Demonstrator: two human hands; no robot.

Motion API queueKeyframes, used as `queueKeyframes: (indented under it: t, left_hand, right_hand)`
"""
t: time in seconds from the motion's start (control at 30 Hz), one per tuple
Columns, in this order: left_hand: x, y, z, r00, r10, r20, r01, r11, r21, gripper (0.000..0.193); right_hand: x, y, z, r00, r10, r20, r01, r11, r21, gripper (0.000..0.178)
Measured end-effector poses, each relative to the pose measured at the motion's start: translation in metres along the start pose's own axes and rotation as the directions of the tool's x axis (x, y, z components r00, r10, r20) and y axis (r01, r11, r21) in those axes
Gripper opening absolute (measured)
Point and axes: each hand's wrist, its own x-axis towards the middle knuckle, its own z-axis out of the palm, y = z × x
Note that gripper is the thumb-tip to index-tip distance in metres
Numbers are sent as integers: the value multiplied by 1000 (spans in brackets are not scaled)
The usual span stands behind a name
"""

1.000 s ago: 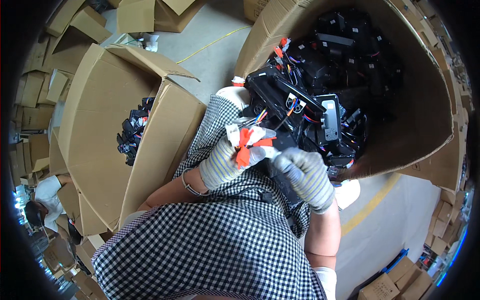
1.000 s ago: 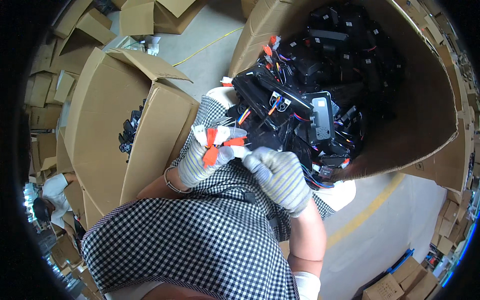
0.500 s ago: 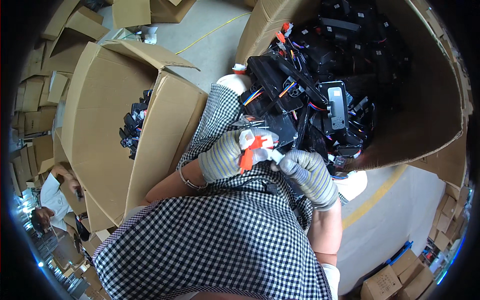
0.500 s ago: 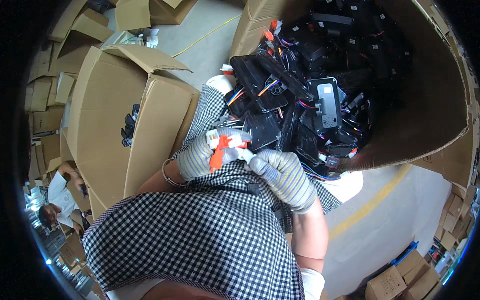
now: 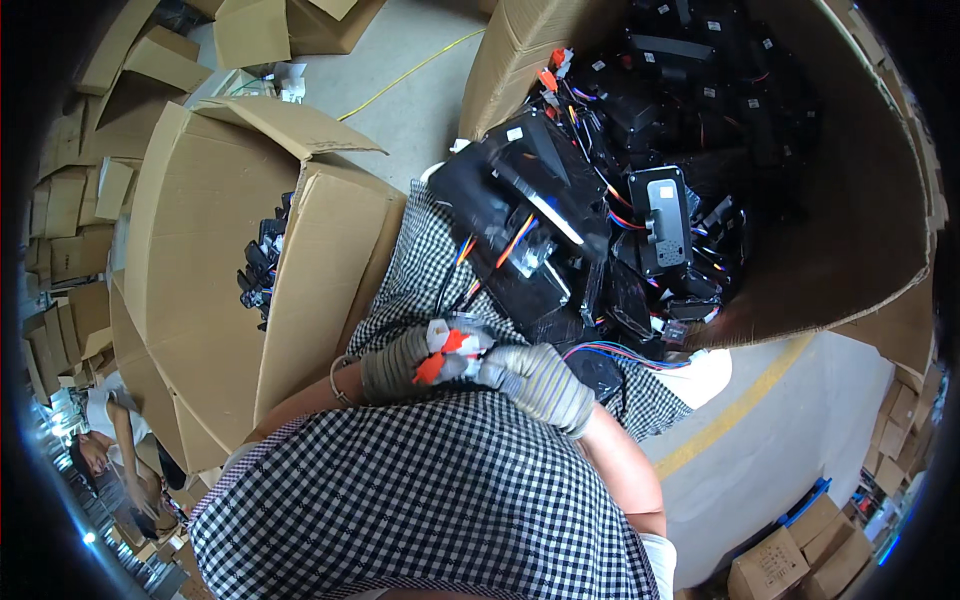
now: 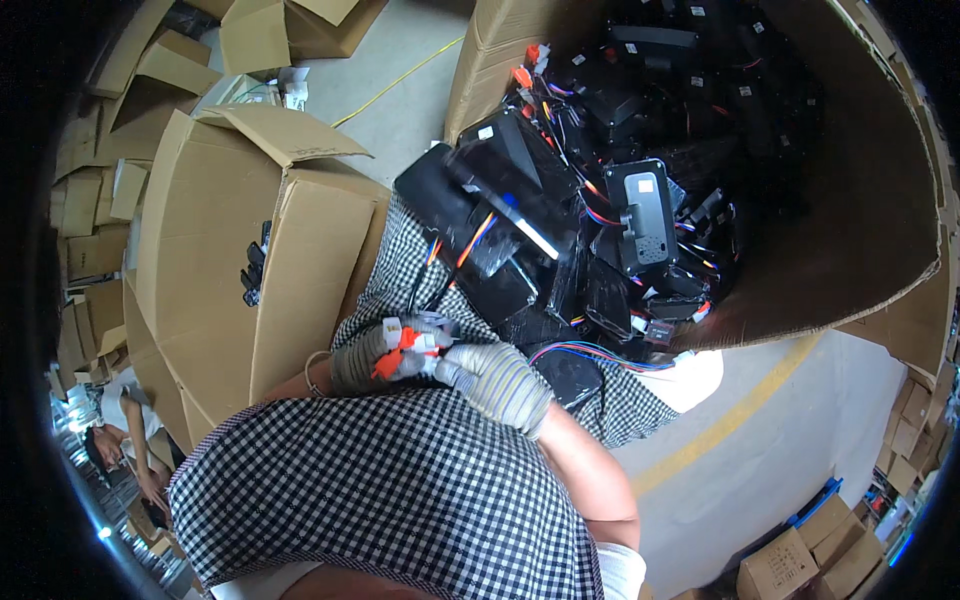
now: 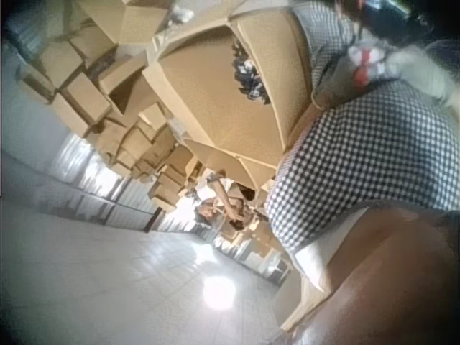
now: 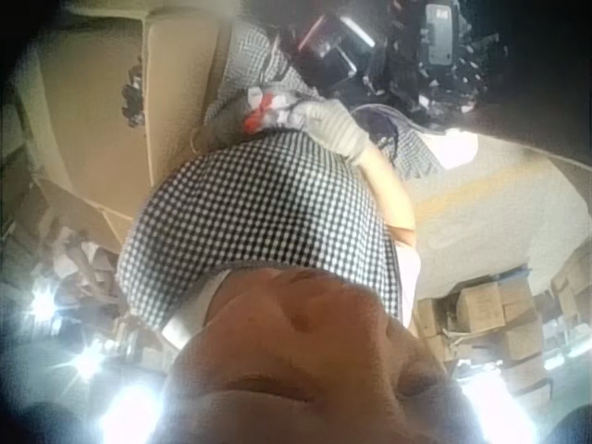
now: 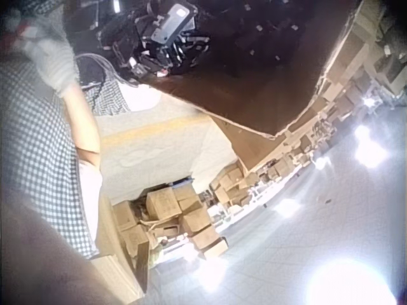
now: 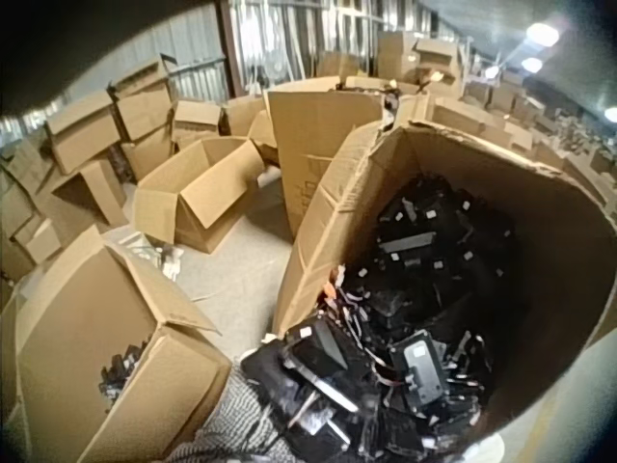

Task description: The person tests digital display units by taking them from a large cardboard box, connecting wire harnesses by hand to power on the screens, and placing the units into an adjacent cardboard box.

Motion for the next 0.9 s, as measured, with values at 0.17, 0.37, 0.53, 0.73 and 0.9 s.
queueKeyframes:
  t: [0.17,0.37,0.53,0.73,0.9]
  left_hand:
    - [-5,-7,9,994,38,-106,-25,993,115,29]
    - [-9,-20,6,999,-29,-43,28,999,-37,44]
    - [-9,-5,6,957,-288,-19,265,903,-338,76]
    - [4,-5,-1,982,-176,71,186,964,-190,28]
    - [-16,-40,-1,985,-168,-31,157,963,-218,38]
  right_hand:
    - [6,-2,-3,996,41,73,-27,982,-189,21]
    - [10,0,-4,988,89,125,-59,972,-226,23]
    - [12,5,-1,994,29,102,-3,970,-244,24]
    - [4,-33,-20,984,-80,156,127,939,-319,20]
    - [25,-55,-106,695,-307,-650,35,918,-396,26]
